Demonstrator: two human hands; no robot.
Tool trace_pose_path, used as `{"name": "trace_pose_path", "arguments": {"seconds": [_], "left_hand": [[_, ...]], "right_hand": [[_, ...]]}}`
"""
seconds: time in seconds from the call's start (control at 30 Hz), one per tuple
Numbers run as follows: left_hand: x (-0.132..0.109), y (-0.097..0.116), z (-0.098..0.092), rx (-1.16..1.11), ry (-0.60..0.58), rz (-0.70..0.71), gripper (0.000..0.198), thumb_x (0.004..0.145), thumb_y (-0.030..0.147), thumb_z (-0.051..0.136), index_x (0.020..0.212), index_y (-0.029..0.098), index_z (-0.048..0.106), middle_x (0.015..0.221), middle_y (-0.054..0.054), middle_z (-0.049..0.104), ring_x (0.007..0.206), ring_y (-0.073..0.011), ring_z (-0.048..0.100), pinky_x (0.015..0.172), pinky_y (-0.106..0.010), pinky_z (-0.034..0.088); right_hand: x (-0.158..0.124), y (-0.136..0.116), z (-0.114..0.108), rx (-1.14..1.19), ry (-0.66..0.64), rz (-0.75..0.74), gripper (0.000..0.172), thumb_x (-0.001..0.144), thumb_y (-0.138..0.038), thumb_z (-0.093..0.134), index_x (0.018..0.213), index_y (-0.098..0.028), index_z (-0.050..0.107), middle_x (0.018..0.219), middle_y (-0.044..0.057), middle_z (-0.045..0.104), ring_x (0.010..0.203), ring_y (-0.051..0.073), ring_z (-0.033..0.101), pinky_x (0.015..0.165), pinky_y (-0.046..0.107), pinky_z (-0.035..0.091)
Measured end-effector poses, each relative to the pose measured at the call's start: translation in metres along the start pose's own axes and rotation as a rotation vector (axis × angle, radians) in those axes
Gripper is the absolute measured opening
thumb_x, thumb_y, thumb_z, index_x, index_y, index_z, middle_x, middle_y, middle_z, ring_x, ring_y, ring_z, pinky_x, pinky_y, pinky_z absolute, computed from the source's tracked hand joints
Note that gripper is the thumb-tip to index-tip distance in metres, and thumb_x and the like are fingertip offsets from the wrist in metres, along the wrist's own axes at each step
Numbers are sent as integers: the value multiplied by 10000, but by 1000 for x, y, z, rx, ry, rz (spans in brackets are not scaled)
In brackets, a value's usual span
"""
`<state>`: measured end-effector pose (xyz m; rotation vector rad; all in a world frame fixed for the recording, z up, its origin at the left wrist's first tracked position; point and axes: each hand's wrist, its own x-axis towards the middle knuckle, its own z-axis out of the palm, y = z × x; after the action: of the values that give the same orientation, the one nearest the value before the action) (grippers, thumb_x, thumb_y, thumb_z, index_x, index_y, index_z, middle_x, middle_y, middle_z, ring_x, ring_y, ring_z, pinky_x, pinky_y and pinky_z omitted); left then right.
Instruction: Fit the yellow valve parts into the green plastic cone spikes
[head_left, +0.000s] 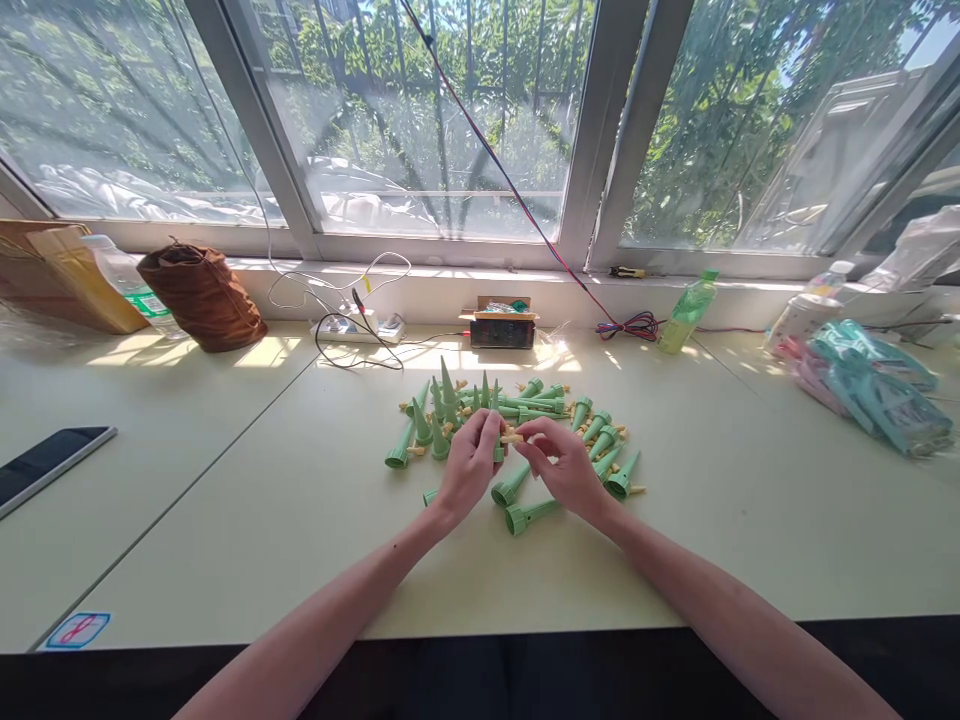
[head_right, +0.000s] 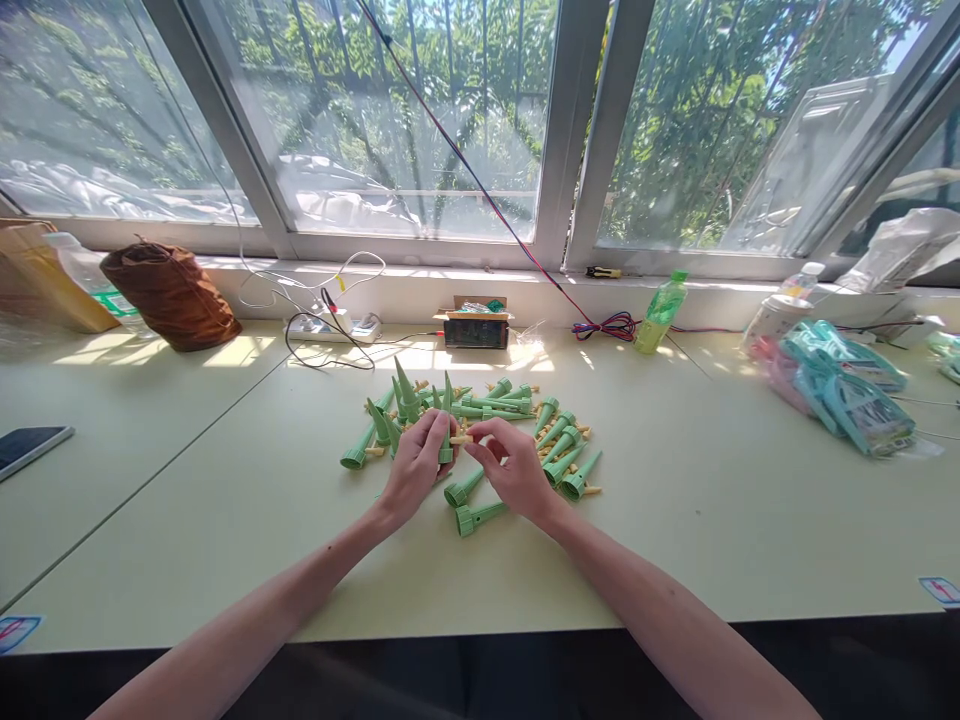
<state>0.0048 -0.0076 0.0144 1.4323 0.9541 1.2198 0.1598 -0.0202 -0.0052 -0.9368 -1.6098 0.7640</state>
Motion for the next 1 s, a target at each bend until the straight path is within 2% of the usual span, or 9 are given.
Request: {"name": "trace_pose_path", "arguments": {"seconds": [0.47,0.7,0.77,0.9,1.0], "left_hand": [[-1,-2,1,8,-15,22,395,950,550,456,784,192,476,573,46,453,435,-68,387,378,-160,330],[-3,-1,1,69,-14,57,405,949,553,455,776,188,482,593,40,448,460,-71,391,394,-166,340],[-3,-1,2,69,-15,58,401,948,550,458,778,188,484,598,40,445,463,-72,390,393,-168,341],[-3,0,2,45,-12,55,397,949,547,462,780,187,478,615,42,423,471,-69,384,385,-165,335],[-2,0,2,32,-10,54,394,948,542,467,783,184,482,647,40,410,474,-63,377,376,-163,334]], "right_hand": [[-1,0,0,-76,-15,-25,245,954,-421,550,922,-185,608,764,25,604,564,117,518,514,252,444],[0,-3,-1,-96,-23,0,351,972,-459,495,758,-190,560,640,0,531,509,108,468,466,234,398],[0,-3,-1,-84,-30,9,338,970,-461,498,791,-186,577,650,0,545,506,106,474,466,233,399],[-1,-5,-1,-30,-43,9,278,948,-446,549,975,-176,608,715,8,598,522,107,495,496,244,428],[-1,-6,-1,-8,-52,-13,276,926,-445,581,995,-178,607,699,-3,588,526,105,485,508,248,433]]}}
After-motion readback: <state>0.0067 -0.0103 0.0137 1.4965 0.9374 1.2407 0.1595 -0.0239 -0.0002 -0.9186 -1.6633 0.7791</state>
